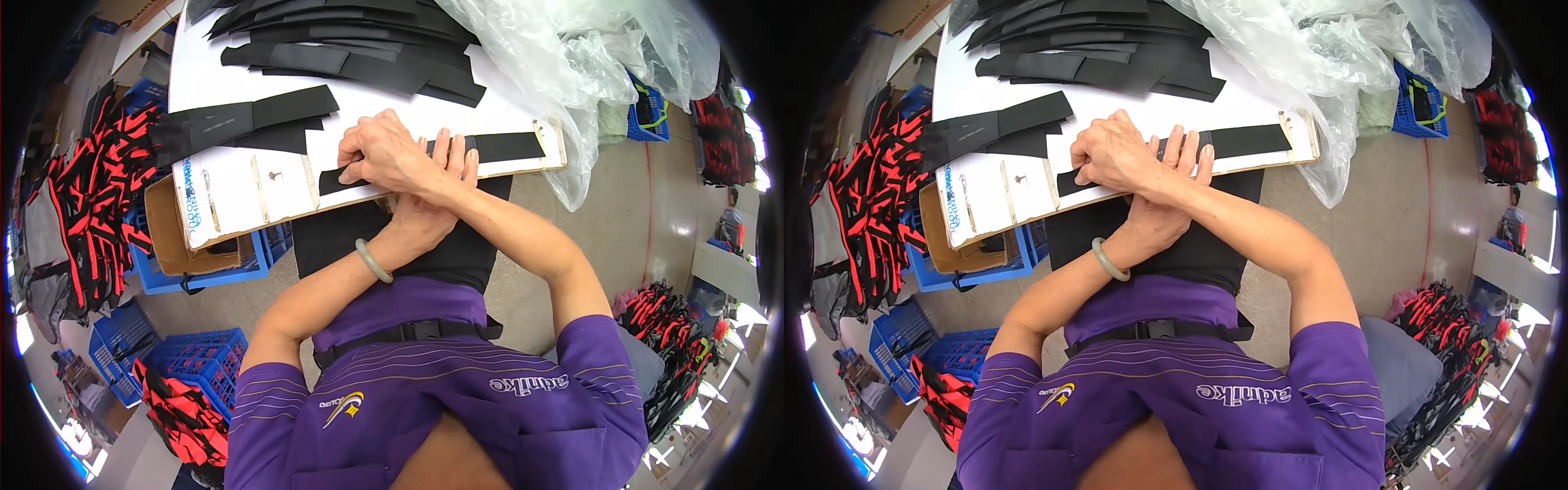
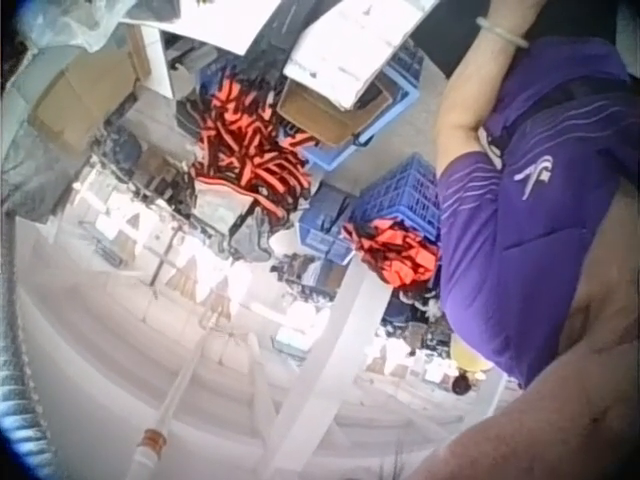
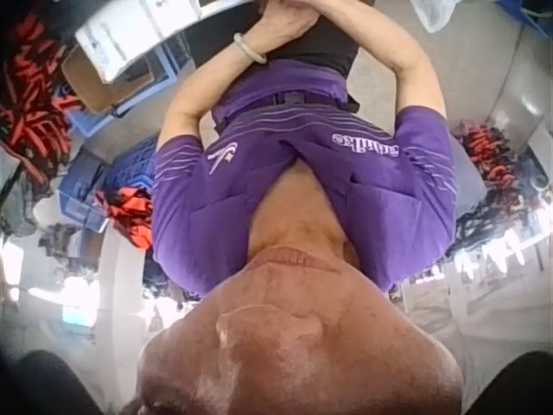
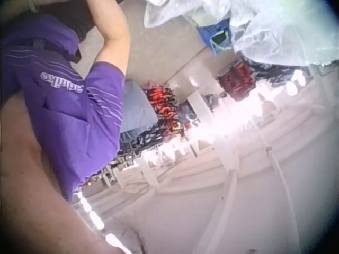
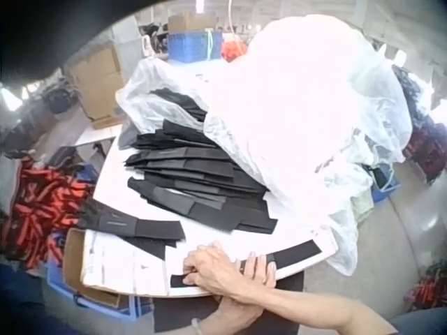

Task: The recorder is assembling black strap components by inserting white foam padding into them at a factory workbench.

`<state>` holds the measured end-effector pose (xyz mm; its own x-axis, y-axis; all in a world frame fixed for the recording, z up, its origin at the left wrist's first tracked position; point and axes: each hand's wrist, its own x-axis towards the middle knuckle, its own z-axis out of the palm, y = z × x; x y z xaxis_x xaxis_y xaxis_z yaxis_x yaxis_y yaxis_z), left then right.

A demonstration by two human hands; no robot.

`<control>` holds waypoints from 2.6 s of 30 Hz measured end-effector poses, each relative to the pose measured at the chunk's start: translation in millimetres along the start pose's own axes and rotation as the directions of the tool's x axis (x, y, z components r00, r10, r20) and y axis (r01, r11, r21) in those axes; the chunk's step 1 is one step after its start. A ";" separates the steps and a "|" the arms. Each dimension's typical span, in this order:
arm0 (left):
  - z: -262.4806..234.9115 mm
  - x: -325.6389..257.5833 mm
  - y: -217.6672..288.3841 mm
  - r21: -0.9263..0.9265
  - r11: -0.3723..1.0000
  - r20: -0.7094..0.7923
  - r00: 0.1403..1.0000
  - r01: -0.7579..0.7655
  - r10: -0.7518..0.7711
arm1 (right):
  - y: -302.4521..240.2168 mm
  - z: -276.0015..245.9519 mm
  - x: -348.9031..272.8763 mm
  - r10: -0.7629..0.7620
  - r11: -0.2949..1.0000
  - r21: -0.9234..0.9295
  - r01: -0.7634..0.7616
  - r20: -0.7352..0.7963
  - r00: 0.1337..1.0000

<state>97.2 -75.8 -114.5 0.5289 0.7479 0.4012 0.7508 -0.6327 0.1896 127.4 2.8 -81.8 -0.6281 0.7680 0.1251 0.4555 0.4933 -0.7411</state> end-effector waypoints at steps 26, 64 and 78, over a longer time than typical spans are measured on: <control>2.4 -3.3 0.4 0.121 0.991 -0.021 0.998 -0.061 0.064 | -4.5 7.2 -7.7 -0.001 1.000 -0.015 -0.001 -0.124 0.992; -112.9 -60.9 -192.1 0.084 0.970 -0.103 0.970 0.228 -0.219 | 21.4 -49.1 74.0 -0.125 0.950 -0.309 -0.045 -0.510 0.851; -102.6 2.2 -149.6 -0.906 0.236 0.044 0.633 0.352 -0.773 | 40.1 -29.4 83.4 -0.409 0.817 -0.568 0.097 -0.453 0.792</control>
<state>-54.6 0.0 -50.1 -0.2284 0.9712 0.0677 0.0054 -0.0682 0.9977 111.8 98.7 -81.6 -0.3982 0.5919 0.7008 0.6697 0.7096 -0.2188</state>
